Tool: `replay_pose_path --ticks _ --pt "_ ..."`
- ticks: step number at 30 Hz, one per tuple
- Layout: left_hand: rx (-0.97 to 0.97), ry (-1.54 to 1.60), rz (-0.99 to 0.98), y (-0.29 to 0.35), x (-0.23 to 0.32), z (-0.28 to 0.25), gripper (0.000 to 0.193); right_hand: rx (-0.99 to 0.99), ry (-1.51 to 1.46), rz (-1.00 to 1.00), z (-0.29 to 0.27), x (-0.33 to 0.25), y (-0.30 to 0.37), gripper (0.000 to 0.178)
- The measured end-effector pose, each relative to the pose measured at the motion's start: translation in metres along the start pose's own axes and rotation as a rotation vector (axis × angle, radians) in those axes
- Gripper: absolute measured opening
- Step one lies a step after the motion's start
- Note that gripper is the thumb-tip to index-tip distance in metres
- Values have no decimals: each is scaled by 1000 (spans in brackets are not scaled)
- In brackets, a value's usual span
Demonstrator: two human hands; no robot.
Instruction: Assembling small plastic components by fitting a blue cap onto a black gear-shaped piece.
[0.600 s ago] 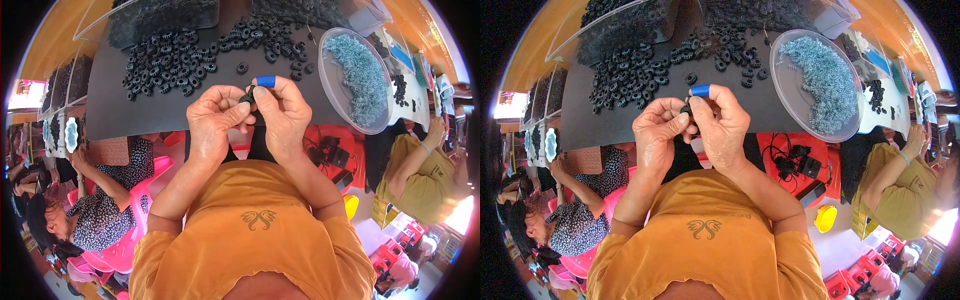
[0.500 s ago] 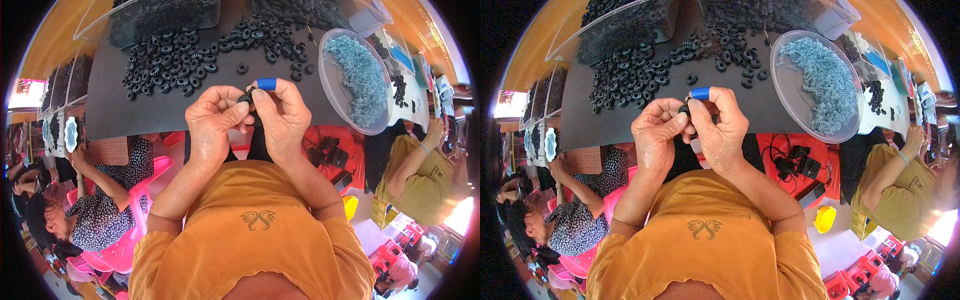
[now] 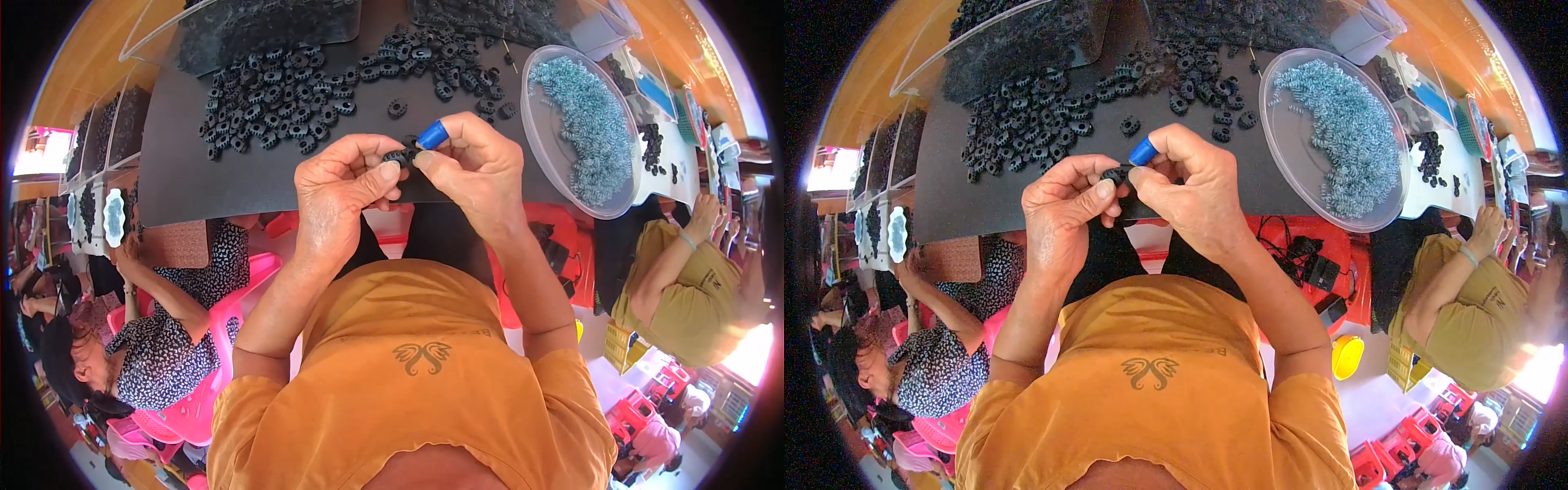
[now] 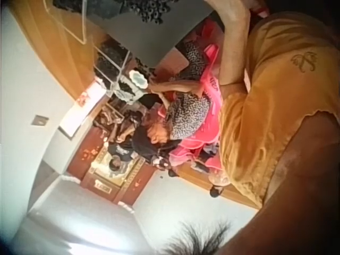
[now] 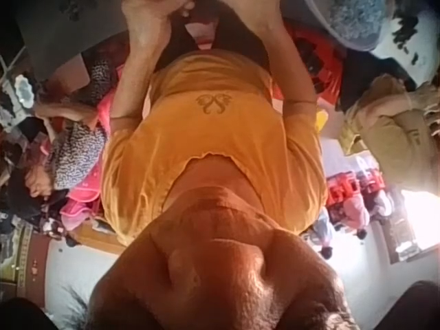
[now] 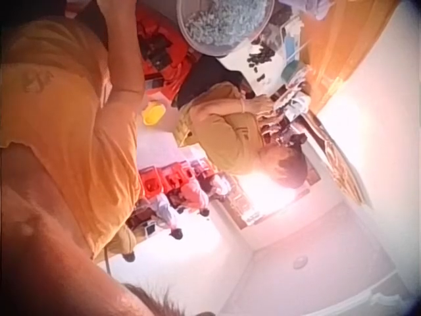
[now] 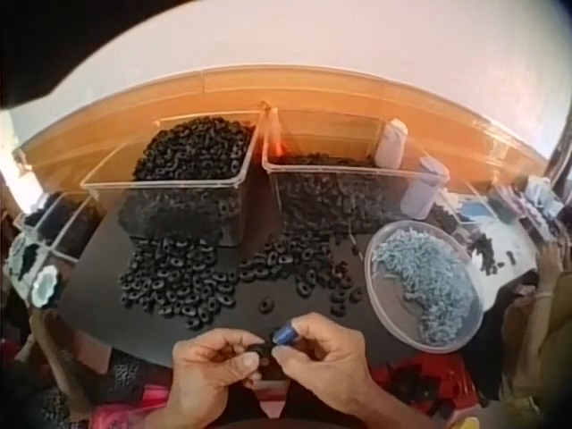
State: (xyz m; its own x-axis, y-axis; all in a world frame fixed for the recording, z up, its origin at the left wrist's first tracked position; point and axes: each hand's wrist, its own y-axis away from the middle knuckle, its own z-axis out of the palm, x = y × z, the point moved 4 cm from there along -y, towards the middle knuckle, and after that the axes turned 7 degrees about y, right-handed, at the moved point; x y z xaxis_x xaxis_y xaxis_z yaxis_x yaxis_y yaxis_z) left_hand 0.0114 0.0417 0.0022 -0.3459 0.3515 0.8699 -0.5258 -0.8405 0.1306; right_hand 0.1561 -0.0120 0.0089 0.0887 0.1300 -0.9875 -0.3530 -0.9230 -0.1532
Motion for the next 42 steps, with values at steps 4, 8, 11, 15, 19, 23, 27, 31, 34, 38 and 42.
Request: replay_pose_path --ticks 4,8,11,15,19,23,27,31,34,38,42 --pt "-29 -15 -17 -1 0 -2 15 -83 47 24 -2 -2 -2 10" --pt "-22 -16 -32 -2 0 0 14 -89 -31 82 -1 -4 -1 9" --pt "-1 66 12 -4 -4 2 13 -42 -101 46 4 -2 1 8" --pt "76 71 138 -5 -4 5 13 81 120 -39 19 -3 9 9" --pt "149 28 186 -3 -5 6 13 171 418 -408 20 -12 11 15" --pt "83 63 149 -6 -9 6 16 134 508 -495 12 -22 13 15" --pt "51 46 105 -6 -7 8 15 185 997 -518 -57 -42 4 10" --pt "29 24 70 -6 -10 9 12 289 1042 -484 -125 -35 -24 8" --pt "14 26 32 -3 -12 17 11 149 1238 -407 -137 -16 -40 11" --pt "20 12 -10 -2 -13 13 13 -24 1455 -478 -127 -2 -52 13" --pt "32 -32 -14 -6 -13 9 13 -59 1541 -514 -128 4 -57 11"
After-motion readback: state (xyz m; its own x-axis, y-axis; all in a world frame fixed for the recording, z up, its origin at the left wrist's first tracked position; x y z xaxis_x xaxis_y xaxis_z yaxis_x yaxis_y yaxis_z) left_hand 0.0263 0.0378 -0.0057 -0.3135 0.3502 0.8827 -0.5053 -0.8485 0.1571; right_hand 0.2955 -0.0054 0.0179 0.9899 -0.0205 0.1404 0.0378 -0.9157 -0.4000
